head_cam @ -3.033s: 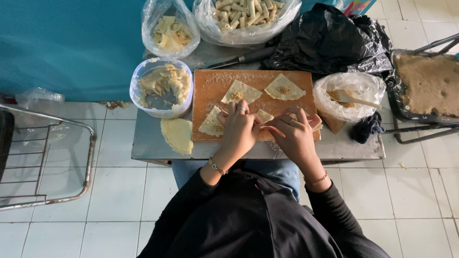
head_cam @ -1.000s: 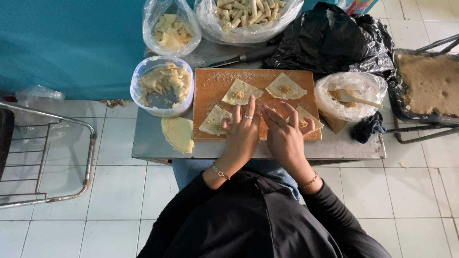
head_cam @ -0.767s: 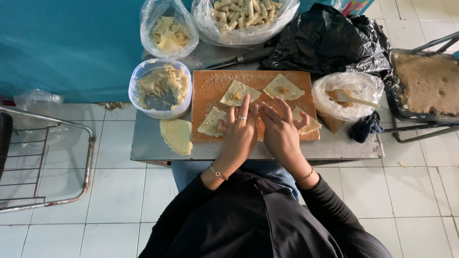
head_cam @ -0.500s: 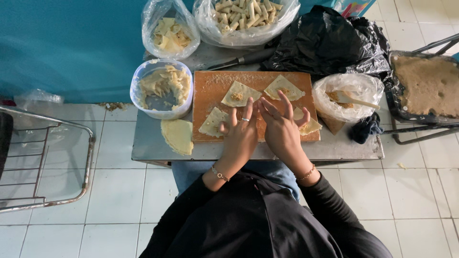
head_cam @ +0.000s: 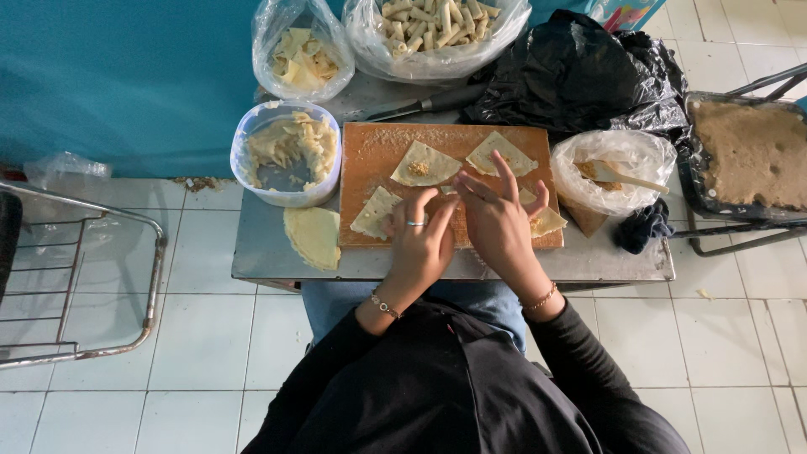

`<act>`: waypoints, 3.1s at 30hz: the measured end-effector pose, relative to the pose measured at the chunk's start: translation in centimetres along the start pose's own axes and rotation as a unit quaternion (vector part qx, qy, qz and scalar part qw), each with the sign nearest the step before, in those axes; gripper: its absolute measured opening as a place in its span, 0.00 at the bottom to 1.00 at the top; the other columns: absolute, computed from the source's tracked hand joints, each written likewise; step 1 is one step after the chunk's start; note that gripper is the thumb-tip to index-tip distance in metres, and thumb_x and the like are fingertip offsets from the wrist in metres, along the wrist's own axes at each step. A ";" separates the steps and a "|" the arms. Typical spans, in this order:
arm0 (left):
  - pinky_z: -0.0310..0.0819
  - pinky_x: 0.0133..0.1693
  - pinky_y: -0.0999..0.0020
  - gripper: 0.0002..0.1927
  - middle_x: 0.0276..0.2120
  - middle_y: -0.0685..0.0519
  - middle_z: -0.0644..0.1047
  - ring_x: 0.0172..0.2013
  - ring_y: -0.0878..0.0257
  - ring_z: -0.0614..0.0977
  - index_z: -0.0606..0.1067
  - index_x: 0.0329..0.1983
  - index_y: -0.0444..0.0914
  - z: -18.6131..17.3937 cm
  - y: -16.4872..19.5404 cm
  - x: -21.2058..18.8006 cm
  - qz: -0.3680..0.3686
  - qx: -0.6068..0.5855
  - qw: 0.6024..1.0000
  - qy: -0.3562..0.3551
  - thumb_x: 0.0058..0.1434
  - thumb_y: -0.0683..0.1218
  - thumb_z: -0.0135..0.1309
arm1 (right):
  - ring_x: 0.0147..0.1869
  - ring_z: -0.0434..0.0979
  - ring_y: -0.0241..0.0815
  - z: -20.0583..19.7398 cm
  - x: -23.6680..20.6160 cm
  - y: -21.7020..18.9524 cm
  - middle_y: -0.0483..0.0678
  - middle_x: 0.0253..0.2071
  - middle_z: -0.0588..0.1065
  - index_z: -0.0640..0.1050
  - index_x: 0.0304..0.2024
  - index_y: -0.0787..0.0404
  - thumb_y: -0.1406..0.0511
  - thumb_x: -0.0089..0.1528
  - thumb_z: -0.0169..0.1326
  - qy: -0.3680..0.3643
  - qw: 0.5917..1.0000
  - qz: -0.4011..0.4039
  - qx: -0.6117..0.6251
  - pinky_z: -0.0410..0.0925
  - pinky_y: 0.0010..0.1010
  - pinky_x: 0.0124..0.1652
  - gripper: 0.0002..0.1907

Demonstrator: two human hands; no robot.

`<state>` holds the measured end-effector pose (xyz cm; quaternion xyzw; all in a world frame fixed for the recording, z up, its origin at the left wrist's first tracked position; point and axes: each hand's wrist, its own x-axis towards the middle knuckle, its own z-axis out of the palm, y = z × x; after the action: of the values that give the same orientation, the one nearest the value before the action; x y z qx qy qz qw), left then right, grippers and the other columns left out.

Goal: The person sits at a small table and cuts a thin dough sheet into triangular pieces on a wooden board, arranging the triangles in rows. They then spoon a brown filling from a covered container onto each triangle and fold the dough over the filling by hand, working through the pieces one at a time.

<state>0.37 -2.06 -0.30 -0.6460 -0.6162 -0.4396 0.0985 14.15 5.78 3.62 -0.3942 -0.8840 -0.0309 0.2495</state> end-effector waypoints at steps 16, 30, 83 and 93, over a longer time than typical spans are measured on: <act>0.60 0.57 0.52 0.15 0.50 0.50 0.70 0.52 0.49 0.70 0.81 0.47 0.44 -1.8 -1.4 -2.6 0.037 -0.067 0.992 0.102 0.57 0.39 0.57 | 0.56 0.77 0.47 -4.4 2.4 1.8 0.41 0.46 0.80 0.83 0.45 0.48 0.59 0.64 0.58 -0.262 0.953 -0.059 0.138 0.62 0.49 0.53 0.08; 0.51 0.52 0.51 0.11 0.44 0.58 0.74 0.49 0.53 0.72 0.81 0.46 0.48 -9.1 -5.0 -1.7 -0.039 0.123 0.990 0.061 0.60 0.45 0.59 | 0.74 0.66 0.53 -5.5 8.3 0.1 0.47 0.72 0.68 0.74 0.68 0.54 0.66 0.65 0.57 0.079 0.990 -0.095 0.066 0.55 0.51 0.65 0.27; 0.76 0.42 0.60 0.09 0.53 0.45 0.72 0.41 0.55 0.81 0.79 0.43 0.32 -7.5 -6.1 0.0 -0.083 -0.111 0.985 -0.099 0.58 0.36 0.61 | 0.46 0.83 0.34 0.8 0.2 -7.7 0.35 0.44 0.83 0.69 0.63 0.56 0.63 0.63 0.60 -0.035 0.967 0.008 0.252 0.49 0.52 0.65 0.26; 0.78 0.47 0.63 0.20 0.59 0.47 0.69 0.46 0.56 0.80 0.83 0.46 0.36 -8.6 -8.6 1.3 -0.095 -0.196 0.951 -0.218 0.48 0.37 0.68 | 0.48 0.84 0.40 0.6 1.0 -5.2 0.40 0.47 0.83 0.72 0.60 0.52 0.60 0.62 0.61 -0.078 0.965 -0.097 0.231 0.42 0.56 0.73 0.24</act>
<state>-11.31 -5.00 2.17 -0.6712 -0.5829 -0.4073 -0.2095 9.62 3.05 4.25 -0.2395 -0.9177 0.1815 0.2596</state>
